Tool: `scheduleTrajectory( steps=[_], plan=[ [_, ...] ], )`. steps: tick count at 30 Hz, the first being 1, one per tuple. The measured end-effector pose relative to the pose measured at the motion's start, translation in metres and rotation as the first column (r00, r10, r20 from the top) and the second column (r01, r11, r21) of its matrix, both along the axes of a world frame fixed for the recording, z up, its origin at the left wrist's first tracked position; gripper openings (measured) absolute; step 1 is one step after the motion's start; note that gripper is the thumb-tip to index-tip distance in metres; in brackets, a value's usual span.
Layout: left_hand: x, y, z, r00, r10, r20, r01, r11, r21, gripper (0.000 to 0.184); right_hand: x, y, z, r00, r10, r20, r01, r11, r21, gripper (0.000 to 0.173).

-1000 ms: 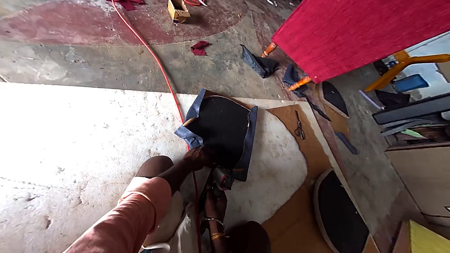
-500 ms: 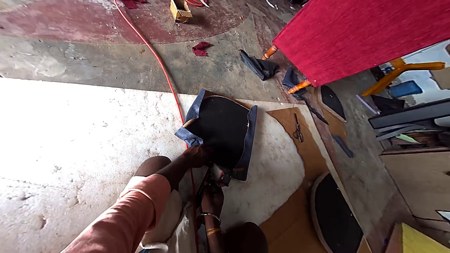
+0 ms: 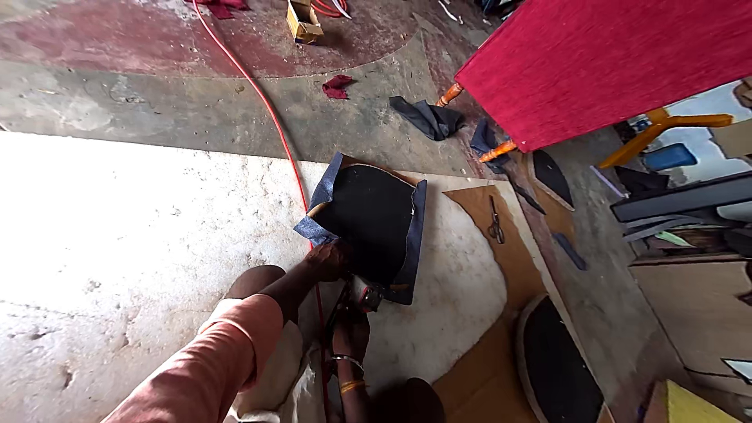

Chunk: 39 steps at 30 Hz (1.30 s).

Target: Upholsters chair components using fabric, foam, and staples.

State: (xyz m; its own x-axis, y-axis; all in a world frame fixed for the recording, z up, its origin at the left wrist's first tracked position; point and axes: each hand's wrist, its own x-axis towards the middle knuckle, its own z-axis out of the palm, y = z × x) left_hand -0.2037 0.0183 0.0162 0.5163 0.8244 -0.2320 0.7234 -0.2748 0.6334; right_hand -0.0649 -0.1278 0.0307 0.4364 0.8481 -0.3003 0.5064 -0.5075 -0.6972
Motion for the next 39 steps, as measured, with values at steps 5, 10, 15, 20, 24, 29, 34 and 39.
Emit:
scheduleTrajectory(
  steps=[5, 10, 15, 20, 24, 29, 34, 39],
  plan=[
    [-0.002, 0.003, -0.014, 0.999, 0.027, -0.022, -0.025, 0.997, 0.070, 0.022, 0.000, -0.008, -0.001, 0.998, -0.002, -0.066, 0.003, 1.000, 0.015, 0.028],
    [0.007, 0.000, -0.013, 0.995, 0.086, -0.053, -0.078, 0.987, 0.144, 0.024, -0.006, 0.005, -0.001, 0.999, 0.036, -0.035, -0.035, 0.999, 0.011, 0.030],
    [0.017, 0.003, -0.018, 0.987, 0.155, -0.038, -0.150, 0.983, 0.111, 0.027, -0.016, 0.025, -0.006, 1.000, -0.002, 0.026, 0.005, 0.994, -0.113, 0.036],
    [0.003, 0.014, -0.022, 0.998, 0.029, 0.050, -0.033, 0.995, 0.098, 0.018, -0.014, 0.021, 0.001, 0.999, -0.031, 0.025, 0.033, 0.995, -0.091, 0.037],
    [0.006, 0.011, -0.023, 0.990, 0.129, 0.050, -0.133, 0.988, 0.075, 0.025, -0.012, 0.014, 0.007, 1.000, -0.011, -0.020, 0.010, 0.998, -0.065, 0.035],
    [0.011, 0.011, -0.021, 0.981, 0.195, 0.018, -0.196, 0.976, 0.096, 0.025, -0.019, 0.037, -0.009, 1.000, -0.007, -0.004, 0.006, 0.995, -0.097, 0.035],
    [0.005, 0.019, -0.024, 0.952, 0.253, 0.172, -0.267, 0.961, 0.065, 0.024, -0.023, 0.047, -0.005, 1.000, -0.002, 0.006, 0.003, 0.994, -0.109, 0.036],
    [-0.007, 0.025, -0.025, 0.889, 0.332, 0.315, -0.323, 0.943, -0.081, 0.036, -0.028, 0.047, -0.011, 0.999, -0.012, -0.046, 0.008, 0.996, -0.085, 0.034]
  ],
)
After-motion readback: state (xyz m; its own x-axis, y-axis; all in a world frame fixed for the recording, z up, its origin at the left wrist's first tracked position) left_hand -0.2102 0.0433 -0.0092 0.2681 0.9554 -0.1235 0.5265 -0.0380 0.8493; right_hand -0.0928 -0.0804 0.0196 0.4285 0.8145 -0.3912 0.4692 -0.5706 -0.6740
